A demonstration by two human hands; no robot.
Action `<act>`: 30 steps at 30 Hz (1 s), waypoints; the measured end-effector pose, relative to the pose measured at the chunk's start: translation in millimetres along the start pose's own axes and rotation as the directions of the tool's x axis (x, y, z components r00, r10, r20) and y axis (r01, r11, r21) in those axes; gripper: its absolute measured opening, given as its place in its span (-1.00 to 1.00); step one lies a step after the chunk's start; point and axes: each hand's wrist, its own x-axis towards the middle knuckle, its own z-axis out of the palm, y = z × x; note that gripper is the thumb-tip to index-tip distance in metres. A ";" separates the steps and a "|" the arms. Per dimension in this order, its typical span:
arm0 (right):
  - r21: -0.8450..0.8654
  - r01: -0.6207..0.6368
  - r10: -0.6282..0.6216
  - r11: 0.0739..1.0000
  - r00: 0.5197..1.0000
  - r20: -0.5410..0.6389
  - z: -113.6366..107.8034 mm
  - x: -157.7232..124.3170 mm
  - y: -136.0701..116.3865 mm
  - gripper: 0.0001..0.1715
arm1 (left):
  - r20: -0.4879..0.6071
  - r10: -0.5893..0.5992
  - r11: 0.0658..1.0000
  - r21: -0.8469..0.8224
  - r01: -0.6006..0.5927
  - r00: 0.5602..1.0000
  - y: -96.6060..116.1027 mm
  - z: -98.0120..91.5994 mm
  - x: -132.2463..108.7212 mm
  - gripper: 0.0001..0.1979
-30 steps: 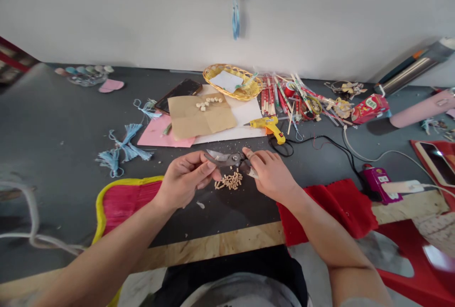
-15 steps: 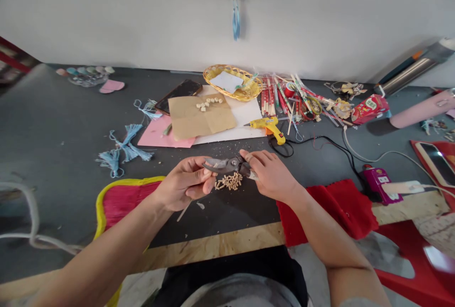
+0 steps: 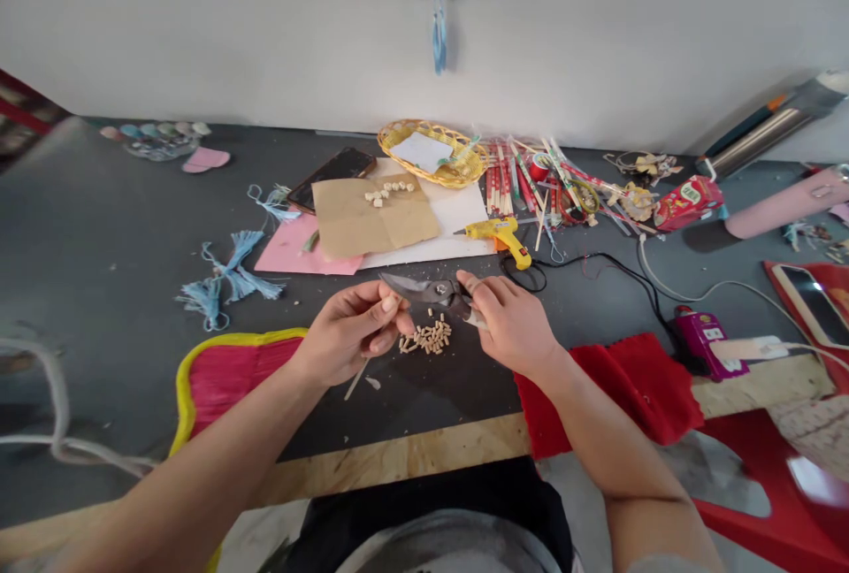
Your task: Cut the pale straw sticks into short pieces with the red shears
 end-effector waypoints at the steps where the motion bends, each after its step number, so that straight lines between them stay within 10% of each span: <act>1: -0.005 0.003 -0.003 1.000 1.000 -0.007 0.4 0.2 0.9 -0.45 | -0.010 0.001 1.000 0.007 -0.001 1.000 0.3 -0.8 0.7 -0.78; 9: -0.018 -0.075 0.075 0.997 0.997 -0.015 7.1 1.0 13.7 -0.43 | -0.004 -0.049 0.998 0.030 0.049 0.999 -4.7 -10.2 8.4 -0.82; 15: -0.043 -0.222 0.217 0.974 0.972 -0.095 -33.3 -7.3 24.0 -0.40 | 0.106 -0.096 0.995 0.018 0.095 0.990 -5.5 -14.0 5.6 -0.83; 30: -0.139 -0.292 0.321 0.946 0.903 0.286 -51.5 -118.1 78.2 -0.48 | 0.122 -0.075 0.997 0.010 0.074 0.990 0.5 -12.7 3.3 -0.82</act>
